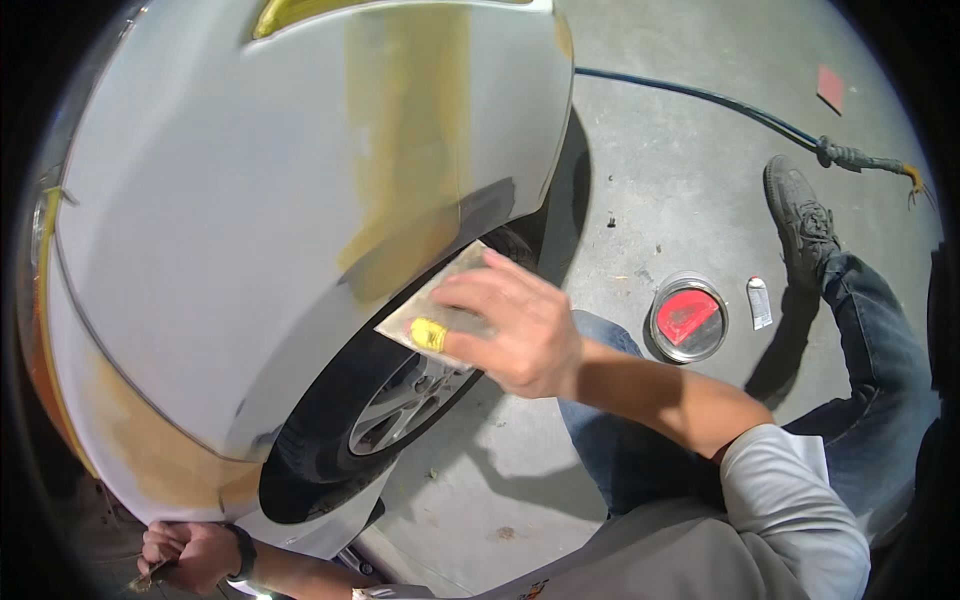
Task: The person applies a yellow body filler to the front bumper of a white car using a metal spreader and a red plastic scraper. They repeatedly scoop filler from the spreader and smooth it onto the bumper surface, working along the edge near the grille.
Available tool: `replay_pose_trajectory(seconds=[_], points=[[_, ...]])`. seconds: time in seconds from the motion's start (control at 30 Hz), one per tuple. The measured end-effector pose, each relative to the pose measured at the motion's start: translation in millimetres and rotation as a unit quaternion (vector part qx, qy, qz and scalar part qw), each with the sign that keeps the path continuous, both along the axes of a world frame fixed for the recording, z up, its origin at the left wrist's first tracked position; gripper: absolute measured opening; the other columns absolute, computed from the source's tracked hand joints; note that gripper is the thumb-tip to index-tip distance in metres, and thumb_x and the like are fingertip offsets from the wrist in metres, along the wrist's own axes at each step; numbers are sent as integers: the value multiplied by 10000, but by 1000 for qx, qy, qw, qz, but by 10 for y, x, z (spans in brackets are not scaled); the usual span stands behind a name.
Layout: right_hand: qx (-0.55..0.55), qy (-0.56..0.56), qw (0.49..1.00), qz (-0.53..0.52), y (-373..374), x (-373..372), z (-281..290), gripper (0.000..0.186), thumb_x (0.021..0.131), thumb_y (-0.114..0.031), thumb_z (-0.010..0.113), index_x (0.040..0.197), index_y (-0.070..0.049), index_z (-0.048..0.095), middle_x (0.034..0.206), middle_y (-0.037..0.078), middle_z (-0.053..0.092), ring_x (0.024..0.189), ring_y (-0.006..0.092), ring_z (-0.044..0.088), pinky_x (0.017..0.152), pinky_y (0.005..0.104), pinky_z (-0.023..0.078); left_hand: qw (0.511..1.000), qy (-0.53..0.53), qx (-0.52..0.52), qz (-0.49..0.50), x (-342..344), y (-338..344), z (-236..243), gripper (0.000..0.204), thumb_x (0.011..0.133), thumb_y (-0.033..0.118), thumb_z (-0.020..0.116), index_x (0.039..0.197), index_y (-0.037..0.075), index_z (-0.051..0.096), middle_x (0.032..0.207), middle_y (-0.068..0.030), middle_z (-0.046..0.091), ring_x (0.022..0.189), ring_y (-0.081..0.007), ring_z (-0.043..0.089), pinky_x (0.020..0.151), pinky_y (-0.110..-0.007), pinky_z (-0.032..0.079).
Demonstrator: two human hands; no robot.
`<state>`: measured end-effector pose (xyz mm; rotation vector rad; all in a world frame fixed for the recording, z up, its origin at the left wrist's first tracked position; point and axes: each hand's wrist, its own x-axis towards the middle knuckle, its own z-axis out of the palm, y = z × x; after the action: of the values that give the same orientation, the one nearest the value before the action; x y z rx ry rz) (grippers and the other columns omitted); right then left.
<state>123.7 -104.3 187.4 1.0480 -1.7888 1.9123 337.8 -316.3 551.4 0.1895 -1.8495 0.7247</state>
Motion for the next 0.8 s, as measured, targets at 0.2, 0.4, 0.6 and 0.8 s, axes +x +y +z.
replay_pose_trajectory(seconds=[0.2, 0.4, 0.6, 0.8], points=[[-91, -161, 982, 23, 545, -605, 413, 521, 680, 177, 625, 1142, -35, 741, 1060, 134, 699, 857, 313, 689, 720, 377, 569, 993, 30, 108, -45, -69, 401, -385, 360, 1040, 253, 612, 1164, -80, 557, 934, -130, 635, 787, -234, 624, 728, -338, 534], [-83, 25, 993, 85, 893, -863, 688, 452, 718, 71, 735, 1145, -73, 773, 1124, 147, 712, 999, 323, 716, 934, 465, 580, 839, -132, 519, -98, -857, 1344, -1126, 379, 1075, 122, 492, 1372, -111, 529, 1134, -127, 673, 1010, -151, 601, 922, -272, 478], [-41, 91, 988, 121, 980, -746, 695, 245, 780, -163, 755, 1018, -142, 810, 1140, 123, 714, 1040, 308, 718, 1015, 546, 530, 732, -273, 606, -148, -1509, 1640, -1367, 380, 1097, 153, 469, 1379, -92, 536, 962, -3, 657, 760, -5, 488, 671, -148, 348], [-63, 76, 972, 214, 831, -391, 703, 298, 743, -87, 690, 1034, -94, 750, 1101, 133, 709, 1027, 298, 708, 936, 469, 585, 871, -209, 441, -54, -1260, 1381, -1258, 340, 1083, 131, 503, 1323, -98, 575, 937, -33, 619, 791, -81, 546, 679, -220, 448]])
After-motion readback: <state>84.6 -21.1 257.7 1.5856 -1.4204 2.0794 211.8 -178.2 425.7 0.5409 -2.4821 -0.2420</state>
